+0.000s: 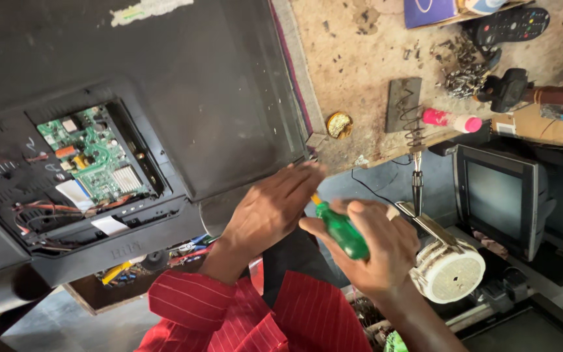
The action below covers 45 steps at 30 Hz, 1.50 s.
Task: The person uses a screwdriver to remove screws from the back panel of a CRT television. They then remove the back cover, briefly inspect the internal components, and reattach the cover, securing it with screws.
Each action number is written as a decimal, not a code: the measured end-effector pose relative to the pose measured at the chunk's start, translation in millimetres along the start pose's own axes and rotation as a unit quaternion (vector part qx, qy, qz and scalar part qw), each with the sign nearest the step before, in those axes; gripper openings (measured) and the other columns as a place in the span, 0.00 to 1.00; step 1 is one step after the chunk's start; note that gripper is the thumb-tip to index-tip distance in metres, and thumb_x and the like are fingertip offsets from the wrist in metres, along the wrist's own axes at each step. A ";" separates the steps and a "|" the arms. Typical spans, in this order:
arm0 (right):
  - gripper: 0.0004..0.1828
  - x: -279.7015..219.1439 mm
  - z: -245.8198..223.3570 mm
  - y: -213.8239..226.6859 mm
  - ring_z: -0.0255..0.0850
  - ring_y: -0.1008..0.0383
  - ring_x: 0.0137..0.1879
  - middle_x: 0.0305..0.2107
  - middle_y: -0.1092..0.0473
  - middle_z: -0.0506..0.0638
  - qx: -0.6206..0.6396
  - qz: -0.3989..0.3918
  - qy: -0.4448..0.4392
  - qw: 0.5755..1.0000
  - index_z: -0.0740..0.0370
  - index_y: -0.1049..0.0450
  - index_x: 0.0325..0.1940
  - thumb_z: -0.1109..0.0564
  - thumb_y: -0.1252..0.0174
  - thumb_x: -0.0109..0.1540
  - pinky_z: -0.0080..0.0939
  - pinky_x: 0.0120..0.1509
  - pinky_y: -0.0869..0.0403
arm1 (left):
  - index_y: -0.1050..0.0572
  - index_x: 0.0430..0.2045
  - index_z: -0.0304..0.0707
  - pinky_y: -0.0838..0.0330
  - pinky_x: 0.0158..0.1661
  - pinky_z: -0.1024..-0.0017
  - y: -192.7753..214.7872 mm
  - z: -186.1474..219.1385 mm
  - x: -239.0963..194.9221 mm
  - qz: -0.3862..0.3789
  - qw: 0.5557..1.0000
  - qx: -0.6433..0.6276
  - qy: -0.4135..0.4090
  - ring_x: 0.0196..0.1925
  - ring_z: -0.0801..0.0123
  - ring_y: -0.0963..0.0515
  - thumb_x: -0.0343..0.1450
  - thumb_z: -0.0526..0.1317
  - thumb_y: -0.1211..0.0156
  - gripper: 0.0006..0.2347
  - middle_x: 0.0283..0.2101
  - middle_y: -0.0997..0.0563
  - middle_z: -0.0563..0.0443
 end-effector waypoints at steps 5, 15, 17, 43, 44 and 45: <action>0.41 7.7 -2.9 5.2 0.56 0.19 0.53 0.50 0.26 0.62 0.063 -0.046 0.011 0.997 0.63 0.46 0.69 0.61 0.29 0.59 0.50 0.52 0.19 | 0.26 0.51 0.29 0.24 0.58 0.62 -4.3 -6.5 0.4 -0.033 0.998 -0.006 0.053 0.58 0.50 0.20 0.64 0.27 0.40 0.19 0.54 0.20 0.40; 0.38 23.6 -5.6 7.3 0.63 0.22 0.53 0.48 0.28 0.66 0.112 -0.069 0.049 0.990 0.61 0.45 0.65 0.63 0.32 0.55 0.53 0.53 0.20 | 0.28 0.49 0.32 0.23 0.59 0.61 -8.6 -8.3 1.2 -0.023 0.995 -0.056 0.079 0.57 0.52 0.19 0.69 0.30 0.40 0.14 0.55 0.20 0.41; 0.39 22.6 1.6 1.9 0.57 0.19 0.55 0.50 0.26 0.62 0.128 -0.072 0.065 0.987 0.61 0.45 0.69 0.65 0.31 0.60 0.49 0.56 0.18 | 0.28 0.50 0.30 0.24 0.58 0.61 -7.4 -10.0 1.1 -0.058 0.992 -0.071 0.088 0.59 0.51 0.20 0.69 0.29 0.42 0.15 0.57 0.21 0.40; 0.54 4.1 6.1 -13.7 0.60 0.20 0.58 0.52 0.28 0.64 0.108 -0.019 0.035 0.993 0.47 0.53 0.81 0.70 0.32 0.60 0.49 0.58 0.20 | 0.22 0.40 0.33 0.26 0.48 0.56 -32.5 -136.6 175.5 0.136 0.986 0.087 0.036 0.48 0.46 0.22 0.65 0.26 0.42 0.11 0.44 0.22 0.40; 0.54 3.6 7.5 -9.8 0.66 0.22 0.61 0.55 0.31 0.68 0.139 -0.051 0.027 0.989 0.44 0.53 0.81 0.72 0.34 0.59 0.48 0.58 0.19 | 0.21 0.39 0.34 0.25 0.50 0.56 -43.4 -145.8 188.1 0.152 0.981 0.118 0.018 0.50 0.47 0.22 0.64 0.26 0.44 0.12 0.45 0.22 0.41; 0.54 3.3 8.9 -8.9 0.71 0.25 0.64 0.57 0.33 0.73 0.170 -0.084 0.020 0.982 0.42 0.54 0.82 0.73 0.37 0.59 0.46 0.57 0.19 | 0.21 0.37 0.35 0.26 0.50 0.56 -55.9 -157.3 196.9 0.120 0.985 0.121 0.037 0.50 0.47 0.21 0.65 0.28 0.43 0.10 0.44 0.21 0.41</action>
Point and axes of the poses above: each hand's wrist, its own x-axis towards the middle knuckle, its own y-axis out of the back of the hand, z = x × y, the point moved 4 cm from there along x, towards the middle knuckle
